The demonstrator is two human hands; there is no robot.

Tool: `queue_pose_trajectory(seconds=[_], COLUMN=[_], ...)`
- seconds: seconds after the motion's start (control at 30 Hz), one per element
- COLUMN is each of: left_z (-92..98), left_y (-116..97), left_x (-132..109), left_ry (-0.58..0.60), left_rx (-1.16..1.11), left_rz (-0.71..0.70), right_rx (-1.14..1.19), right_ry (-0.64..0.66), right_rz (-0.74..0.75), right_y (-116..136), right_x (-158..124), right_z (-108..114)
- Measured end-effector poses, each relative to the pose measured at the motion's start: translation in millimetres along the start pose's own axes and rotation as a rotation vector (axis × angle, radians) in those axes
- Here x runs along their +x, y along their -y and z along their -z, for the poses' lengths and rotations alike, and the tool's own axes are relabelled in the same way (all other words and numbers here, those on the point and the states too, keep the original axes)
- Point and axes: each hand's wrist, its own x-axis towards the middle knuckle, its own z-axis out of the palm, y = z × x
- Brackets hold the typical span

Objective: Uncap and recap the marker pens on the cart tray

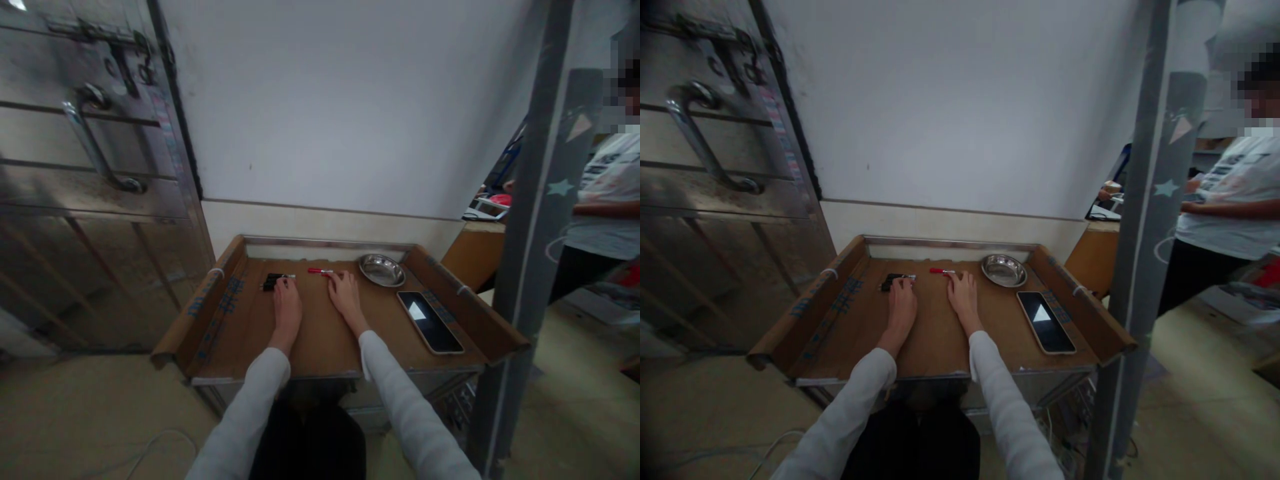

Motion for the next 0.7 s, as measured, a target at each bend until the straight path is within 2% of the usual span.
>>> queue_pose_trajectory(seconds=[0.07,0.17,0.4,0.6,0.7], left_z=[-4.2,-15.3,-33.3,-34.9,-35.3], left_y=[-8.4,-21.5,-38.1,-37.0,-34.9], left_x=[-0.9,3.5,26.8,30.4,31.6], left_ry=[0.048,0.101,0.109,0.149,0.177], left_rx=[0.005,-0.001,-0.048,-0.002,-0.008], left_rz=[-0.147,-0.281,-0.26,-0.255,-0.272], right_rx=[-0.006,-0.006,0.029,0.028,0.035], right_ry=[0.007,0.005,-0.026,-0.06,-0.04], right_rz=[0.008,-0.005,-0.091,-0.184,-0.171], right_y=[-0.7,-2.3,-10.8,-12.9,-12.0], right_x=[0.4,-1.7,-4.1,-3.6,-4.9], right_z=[-0.8,-1.0,-5.2,-4.5,0.1])
